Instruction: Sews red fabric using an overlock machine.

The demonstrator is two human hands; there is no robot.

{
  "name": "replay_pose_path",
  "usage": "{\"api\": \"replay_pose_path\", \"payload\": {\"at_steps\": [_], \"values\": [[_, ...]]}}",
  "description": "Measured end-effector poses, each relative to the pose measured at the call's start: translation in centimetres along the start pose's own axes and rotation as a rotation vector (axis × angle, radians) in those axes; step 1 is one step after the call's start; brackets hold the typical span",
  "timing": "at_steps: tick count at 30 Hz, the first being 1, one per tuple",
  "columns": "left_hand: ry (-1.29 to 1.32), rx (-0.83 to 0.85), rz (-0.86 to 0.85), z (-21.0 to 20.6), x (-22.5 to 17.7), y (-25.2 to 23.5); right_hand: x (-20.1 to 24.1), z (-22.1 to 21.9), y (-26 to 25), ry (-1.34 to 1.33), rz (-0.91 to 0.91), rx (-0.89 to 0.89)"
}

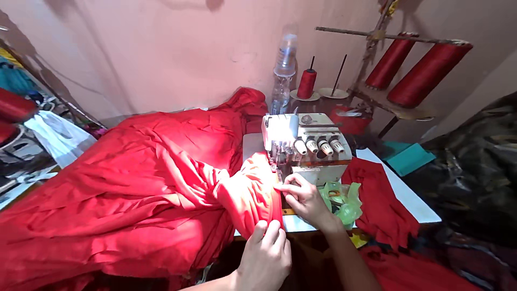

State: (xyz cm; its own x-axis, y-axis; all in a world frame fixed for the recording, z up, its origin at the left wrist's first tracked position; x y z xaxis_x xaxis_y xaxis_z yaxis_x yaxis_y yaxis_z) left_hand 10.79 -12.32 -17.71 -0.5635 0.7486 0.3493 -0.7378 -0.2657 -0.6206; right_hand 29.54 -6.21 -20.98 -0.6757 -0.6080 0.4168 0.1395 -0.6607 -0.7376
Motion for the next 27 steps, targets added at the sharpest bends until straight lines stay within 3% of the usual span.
{"api": "replay_pose_path", "payload": {"at_steps": [15, 20, 23, 25, 27], "values": [[-0.065, -0.036, 0.095, -3.1, 0.1, -1.1, -1.3, 0.2, -1.6, 0.052, -0.159, 0.102], [0.042, 0.14, 0.174, -5.4, -0.1, 1.0, -0.8, 4.0, 1.2, 0.096, -0.232, -0.145], [0.029, 0.077, 0.212, -5.6, -0.9, 2.1, -1.9, 8.3, 3.4, 0.169, -0.336, -0.291], [0.064, -0.008, 0.211, -5.2, -1.6, 3.0, -2.5, 10.1, 4.7, 0.316, -0.418, -0.23], [0.191, -0.014, 0.191, -4.5, -2.5, 4.6, -2.7, 10.9, 5.9, 0.44, -0.503, -0.038]]}}
Point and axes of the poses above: each hand's wrist, its own y-axis away from the middle knuckle, its own z-axis out of the back of the hand, x = y × z, the point moved 2 cm from there along -y, towards the middle knuckle
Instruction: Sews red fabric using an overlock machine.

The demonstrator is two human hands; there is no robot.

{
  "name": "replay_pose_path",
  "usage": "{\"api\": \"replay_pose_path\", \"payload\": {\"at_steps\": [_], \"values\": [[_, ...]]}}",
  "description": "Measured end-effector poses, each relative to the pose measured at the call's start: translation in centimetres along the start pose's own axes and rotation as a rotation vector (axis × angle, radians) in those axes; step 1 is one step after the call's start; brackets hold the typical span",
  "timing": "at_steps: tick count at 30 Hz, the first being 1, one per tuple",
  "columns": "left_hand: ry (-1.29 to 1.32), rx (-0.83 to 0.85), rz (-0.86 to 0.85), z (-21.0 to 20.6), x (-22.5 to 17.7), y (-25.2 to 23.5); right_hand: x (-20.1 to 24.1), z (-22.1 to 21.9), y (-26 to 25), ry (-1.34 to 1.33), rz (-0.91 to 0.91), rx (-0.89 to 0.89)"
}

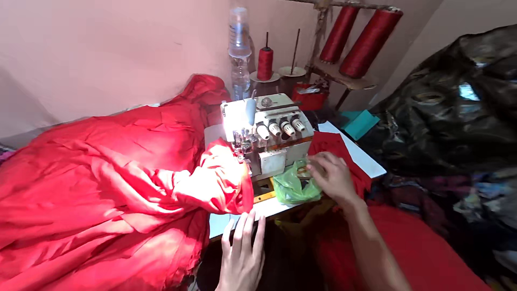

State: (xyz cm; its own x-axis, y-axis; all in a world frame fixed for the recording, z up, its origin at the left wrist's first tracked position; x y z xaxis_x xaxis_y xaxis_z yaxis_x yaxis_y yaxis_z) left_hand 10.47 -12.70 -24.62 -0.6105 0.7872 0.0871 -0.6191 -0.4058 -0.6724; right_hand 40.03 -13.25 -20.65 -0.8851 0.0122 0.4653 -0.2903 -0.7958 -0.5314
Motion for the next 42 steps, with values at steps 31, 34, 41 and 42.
{"api": "replay_pose_path", "payload": {"at_steps": [31, 34, 41, 42], "values": [[0.576, 0.447, 0.046, 2.0, -0.5, 7.2, 0.2, -1.1, 0.9, 0.159, -0.358, 0.532], [0.582, 0.462, 0.06, 1.6, -0.6, 7.8, -0.2, -1.2, 0.9, 0.071, -0.354, 0.463], [0.602, 0.521, 0.086, 1.6, -0.6, 8.8, -0.6, -0.8, 0.6, -0.084, -0.305, 0.359], [0.607, 0.525, 0.086, 1.6, -0.7, 8.9, -0.6, -0.7, 0.6, -0.08, -0.29, 0.354]]}}
Point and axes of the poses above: each hand's wrist, its own y-axis away from the middle knuckle, its own z-axis out of the back of the hand, x = y × z, the point moved 2 cm from there along -y, towards the middle knuckle
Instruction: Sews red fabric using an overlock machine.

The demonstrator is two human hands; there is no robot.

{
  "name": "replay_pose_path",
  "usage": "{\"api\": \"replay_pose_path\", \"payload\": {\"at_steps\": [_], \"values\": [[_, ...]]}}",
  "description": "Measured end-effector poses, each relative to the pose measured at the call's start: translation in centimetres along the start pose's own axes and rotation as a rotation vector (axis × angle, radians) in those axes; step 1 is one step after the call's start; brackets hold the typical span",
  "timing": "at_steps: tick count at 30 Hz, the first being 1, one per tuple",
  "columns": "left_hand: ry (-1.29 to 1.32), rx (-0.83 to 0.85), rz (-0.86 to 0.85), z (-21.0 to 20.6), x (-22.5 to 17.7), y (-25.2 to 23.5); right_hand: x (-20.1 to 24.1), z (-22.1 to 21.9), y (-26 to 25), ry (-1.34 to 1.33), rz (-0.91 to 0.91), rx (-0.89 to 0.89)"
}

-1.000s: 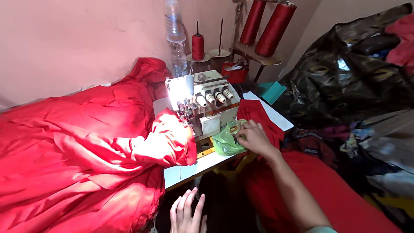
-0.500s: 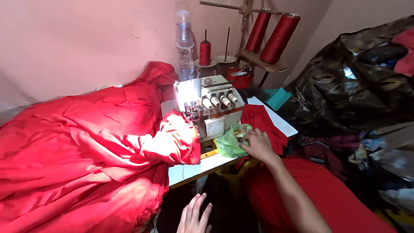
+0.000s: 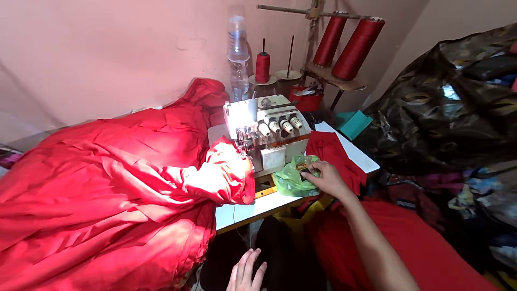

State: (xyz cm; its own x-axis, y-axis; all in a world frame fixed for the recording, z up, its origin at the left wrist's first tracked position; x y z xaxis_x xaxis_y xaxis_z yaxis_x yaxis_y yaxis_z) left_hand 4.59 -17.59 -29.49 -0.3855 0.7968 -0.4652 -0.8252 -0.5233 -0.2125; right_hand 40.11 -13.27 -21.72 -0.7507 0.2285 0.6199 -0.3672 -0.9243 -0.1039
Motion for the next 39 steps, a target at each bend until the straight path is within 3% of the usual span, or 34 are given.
{"api": "replay_pose_path", "payload": {"at_steps": [8, 13, 16, 20, 27, 30, 34, 39], "values": [[0.02, 0.04, 0.031, -0.4, 0.1, 0.4, 0.4, 1.1, 0.0, 0.037, 0.024, -0.156], [0.173, 0.034, 0.012, -0.2, -0.3, 0.3, 1.2, 0.9, 1.2, -0.301, 0.097, -0.344], [0.335, -0.07, -0.025, 0.4, -1.1, -0.6, 4.3, 0.5, 3.2, -0.704, 0.12, -0.273], [0.463, -0.408, 0.021, 4.0, -2.5, -3.0, 7.9, -1.8, 6.2, -0.965, 0.28, -0.122], [0.307, -0.765, -0.007, 7.4, -1.4, -3.9, 11.6, -6.6, 9.0, -0.897, 0.527, -0.225], [0.393, -0.727, 0.07, 7.9, -1.8, -3.4, 12.9, -7.8, 9.9, -0.837, 0.534, -0.311], [0.694, -0.701, 0.209, 8.3, -2.4, -3.4, 14.3, -8.4, 11.3, -0.656, 0.646, -0.375], [0.911, -0.708, 0.183, 8.9, -2.8, -3.5, 14.9, -8.4, 12.5, -0.647, 0.678, -0.362]]}}
Point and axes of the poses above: each hand's wrist, its own y-axis away from the middle knuckle, its own z-axis out of the back of the hand, x = y × z, the point moved 2 cm from there along -y, towards the middle knuckle
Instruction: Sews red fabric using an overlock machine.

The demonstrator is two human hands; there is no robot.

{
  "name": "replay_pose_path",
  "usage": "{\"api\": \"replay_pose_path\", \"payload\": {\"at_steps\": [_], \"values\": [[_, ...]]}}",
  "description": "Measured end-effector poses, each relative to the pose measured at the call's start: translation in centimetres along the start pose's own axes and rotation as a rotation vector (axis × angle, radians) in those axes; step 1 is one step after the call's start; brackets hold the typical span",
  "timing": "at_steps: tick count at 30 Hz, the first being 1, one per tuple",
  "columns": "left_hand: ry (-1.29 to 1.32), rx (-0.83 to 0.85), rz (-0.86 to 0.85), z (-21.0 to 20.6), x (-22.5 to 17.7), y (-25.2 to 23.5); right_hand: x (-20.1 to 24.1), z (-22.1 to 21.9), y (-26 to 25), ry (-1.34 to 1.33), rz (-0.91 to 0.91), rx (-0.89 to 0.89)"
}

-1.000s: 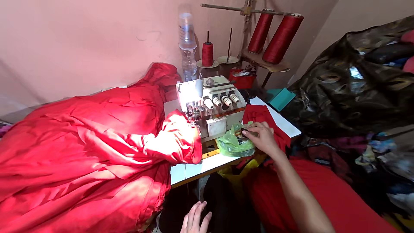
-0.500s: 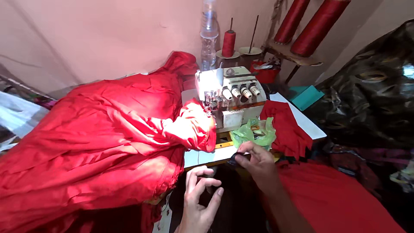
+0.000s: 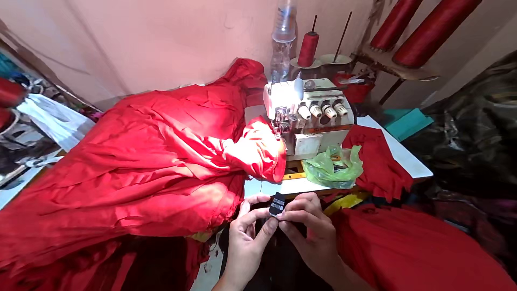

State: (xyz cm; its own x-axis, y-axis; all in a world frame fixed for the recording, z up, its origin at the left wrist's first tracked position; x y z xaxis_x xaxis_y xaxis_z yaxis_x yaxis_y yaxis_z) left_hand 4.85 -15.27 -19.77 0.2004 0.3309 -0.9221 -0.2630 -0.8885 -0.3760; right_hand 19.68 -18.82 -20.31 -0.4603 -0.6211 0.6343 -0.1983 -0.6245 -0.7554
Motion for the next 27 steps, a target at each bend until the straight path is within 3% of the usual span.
{"api": "replay_pose_path", "payload": {"at_steps": [7, 13, 27], "values": [[-0.008, -0.076, -0.059, -0.1, 0.3, 0.3, 0.3, 0.4, 0.0, -0.032, -0.042, -0.014], [-0.068, -0.106, -0.077, -0.1, 0.2, 0.9, 0.1, 0.7, 0.0, -0.331, -0.107, 0.097], [-0.094, -0.089, -0.083, -0.4, -0.1, 0.9, 0.7, 1.4, -0.2, -0.253, -0.114, 0.039]]}}
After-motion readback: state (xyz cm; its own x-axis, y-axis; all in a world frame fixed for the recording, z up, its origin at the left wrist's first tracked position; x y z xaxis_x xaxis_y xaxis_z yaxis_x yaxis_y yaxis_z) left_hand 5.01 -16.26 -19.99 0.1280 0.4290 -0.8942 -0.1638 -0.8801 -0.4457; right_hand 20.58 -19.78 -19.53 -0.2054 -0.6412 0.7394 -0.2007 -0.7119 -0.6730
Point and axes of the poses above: each hand's wrist, its own y-axis away from the middle knuckle, its own z-axis out of the back of the hand, x = y × z, the point moved 2 cm from there along -y, towards the middle knuckle
